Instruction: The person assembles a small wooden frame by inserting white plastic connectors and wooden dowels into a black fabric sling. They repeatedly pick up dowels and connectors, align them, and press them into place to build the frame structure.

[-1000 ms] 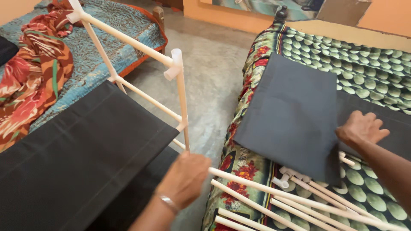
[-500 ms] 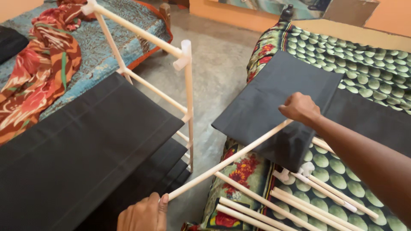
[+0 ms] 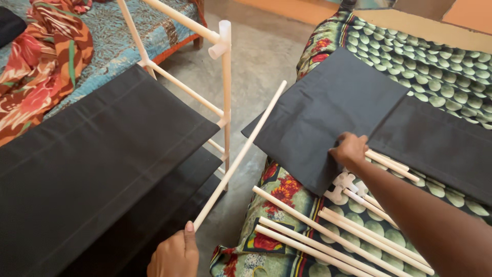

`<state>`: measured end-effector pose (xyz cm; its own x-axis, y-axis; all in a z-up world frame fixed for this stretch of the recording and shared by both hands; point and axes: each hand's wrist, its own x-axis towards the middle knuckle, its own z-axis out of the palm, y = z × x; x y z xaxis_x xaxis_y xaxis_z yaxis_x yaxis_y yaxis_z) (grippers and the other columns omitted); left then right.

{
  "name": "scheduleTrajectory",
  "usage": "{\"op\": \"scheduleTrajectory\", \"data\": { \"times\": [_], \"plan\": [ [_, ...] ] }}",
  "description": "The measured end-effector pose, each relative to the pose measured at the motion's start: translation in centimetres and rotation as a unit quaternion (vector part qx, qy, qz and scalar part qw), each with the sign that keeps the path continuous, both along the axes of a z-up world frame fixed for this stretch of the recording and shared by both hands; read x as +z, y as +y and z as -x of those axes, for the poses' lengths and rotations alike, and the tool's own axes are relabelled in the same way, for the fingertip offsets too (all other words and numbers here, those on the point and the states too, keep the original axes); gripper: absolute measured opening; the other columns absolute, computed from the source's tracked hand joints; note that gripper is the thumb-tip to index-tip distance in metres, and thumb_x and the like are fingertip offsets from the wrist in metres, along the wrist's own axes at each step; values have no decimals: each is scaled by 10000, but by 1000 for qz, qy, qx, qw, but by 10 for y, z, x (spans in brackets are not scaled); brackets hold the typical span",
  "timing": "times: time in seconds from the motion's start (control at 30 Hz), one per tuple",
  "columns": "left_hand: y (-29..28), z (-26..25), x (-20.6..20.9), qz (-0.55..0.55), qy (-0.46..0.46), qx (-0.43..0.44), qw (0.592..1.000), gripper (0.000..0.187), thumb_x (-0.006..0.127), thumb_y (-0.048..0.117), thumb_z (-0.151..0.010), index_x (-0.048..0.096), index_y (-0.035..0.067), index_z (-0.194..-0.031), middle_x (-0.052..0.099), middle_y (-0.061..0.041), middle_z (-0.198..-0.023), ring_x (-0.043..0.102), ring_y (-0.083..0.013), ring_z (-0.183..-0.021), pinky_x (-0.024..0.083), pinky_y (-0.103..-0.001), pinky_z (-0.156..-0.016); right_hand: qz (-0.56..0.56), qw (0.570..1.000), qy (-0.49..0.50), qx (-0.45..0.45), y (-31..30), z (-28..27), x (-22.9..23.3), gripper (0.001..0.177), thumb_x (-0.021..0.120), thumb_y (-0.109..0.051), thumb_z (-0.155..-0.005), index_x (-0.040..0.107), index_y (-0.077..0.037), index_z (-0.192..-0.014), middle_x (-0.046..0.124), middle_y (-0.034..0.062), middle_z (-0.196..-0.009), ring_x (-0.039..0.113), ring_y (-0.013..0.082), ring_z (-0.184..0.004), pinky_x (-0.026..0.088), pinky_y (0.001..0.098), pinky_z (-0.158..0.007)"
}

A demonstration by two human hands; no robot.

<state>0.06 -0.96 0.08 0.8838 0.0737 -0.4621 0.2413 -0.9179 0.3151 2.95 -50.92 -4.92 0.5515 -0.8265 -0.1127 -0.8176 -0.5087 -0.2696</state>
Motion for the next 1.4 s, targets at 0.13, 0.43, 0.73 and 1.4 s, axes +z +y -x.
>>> {"op": "scheduleTrajectory", "data": {
  "times": [0.13,0.43,0.73,1.4],
  "plan": [
    [-11,0,-1,24,13,-3,1000,603,311,566,-1016,776,205,-1148,759,-168,-1079,692,-422,-1070,540,-536,-963,-45,984,-94,-144,0,-3,18,461,853,-177,-769,749,-166,-1218,439,201,-1439,563,439,-1251,517,457,-1027],
    [-52,5,-5,71,11,-25,997,612,303,568,-1005,773,192,-1116,730,-207,-1105,663,-448,-1103,514,-567,-978,-28,961,-169,-217,-67,40,42,427,846,-168,-786,760,-158,-1204,543,190,-1341,600,414,-1190,535,466,-989],
    [-83,9,12,92,23,-62,994,610,318,553,-1004,777,151,-1038,728,-208,-1071,673,-436,-1068,524,-570,-943,22,964,-134,-229,-136,101,37,394,838,-159,-803,770,-149,-1190,646,180,-1242,638,389,-1128,553,475,-950],
    [13,-12,-247,147,-290,-68,943,536,485,517,-968,808,118,-811,699,-159,-601,708,-287,-528,580,-438,-600,40,926,-50,373,88,-28,83,447,859,-421,-721,777,-39,-938,756,185,-968,722,341,-970,564,419,-892]
  ]
}}
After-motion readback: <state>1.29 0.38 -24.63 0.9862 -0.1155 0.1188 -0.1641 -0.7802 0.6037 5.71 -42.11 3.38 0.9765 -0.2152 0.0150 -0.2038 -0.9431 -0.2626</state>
